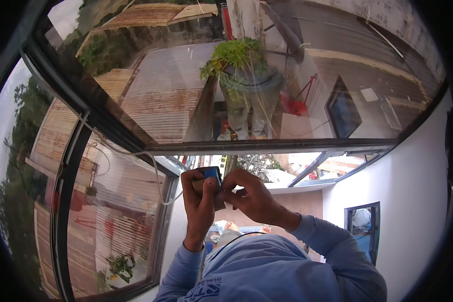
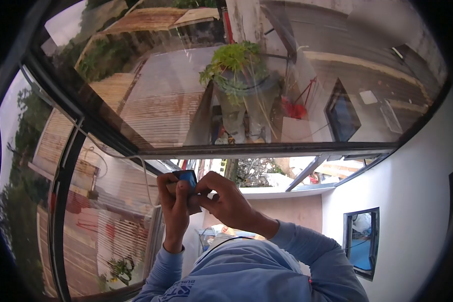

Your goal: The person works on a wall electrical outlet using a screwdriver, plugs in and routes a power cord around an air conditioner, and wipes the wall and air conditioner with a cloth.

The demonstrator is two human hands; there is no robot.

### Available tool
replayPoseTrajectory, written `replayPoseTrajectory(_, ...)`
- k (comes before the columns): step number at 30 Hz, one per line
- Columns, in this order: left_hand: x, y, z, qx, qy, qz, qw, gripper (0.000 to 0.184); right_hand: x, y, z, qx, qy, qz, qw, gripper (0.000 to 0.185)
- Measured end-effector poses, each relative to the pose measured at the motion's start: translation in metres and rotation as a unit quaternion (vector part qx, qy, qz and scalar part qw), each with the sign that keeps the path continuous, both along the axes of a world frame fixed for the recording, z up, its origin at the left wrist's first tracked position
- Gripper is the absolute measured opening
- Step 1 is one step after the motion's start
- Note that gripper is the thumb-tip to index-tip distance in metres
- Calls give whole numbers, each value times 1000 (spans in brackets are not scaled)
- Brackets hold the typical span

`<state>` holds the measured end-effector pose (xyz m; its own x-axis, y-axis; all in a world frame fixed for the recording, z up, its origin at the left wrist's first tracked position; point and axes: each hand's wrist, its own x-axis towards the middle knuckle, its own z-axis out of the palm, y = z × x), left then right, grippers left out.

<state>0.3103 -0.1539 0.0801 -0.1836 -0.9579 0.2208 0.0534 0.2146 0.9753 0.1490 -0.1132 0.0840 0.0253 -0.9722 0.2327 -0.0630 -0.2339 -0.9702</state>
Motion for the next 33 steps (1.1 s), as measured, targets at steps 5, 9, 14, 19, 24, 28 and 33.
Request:
replayPoseTrajectory(5,1,2,4,14,5,6,1000,26,-2,-1,3,-79,42,-26,996,12)
replayPoseTrajectory(9,4,1,5,8,-12,12,1000,27,-5,0,5,-39,42,-9,998,13)
replayPoseTrajectory(14,-1,3,4,-12,-21,21,999,28,-7,-3,12,-125,195,-38,972,14)
replayPoseTrajectory(19,-3,1,-6,-41,-43,47,997,27,-1,-5,7,-160,288,-36,944,20)
replayPoseTrajectory(24,-4,1,-19,39,83,28,995,25,-6,-9,-6,-258,323,24,910,20)
replayPoseTrajectory(28,16,-14,-23,154,143,79,975,25,-17,-3,-4,-210,306,92,924,21)
replayPoseTrajectory(33,23,-12,-15,61,29,81,994,28,-7,-1,-1,-223,244,-3,944,32)
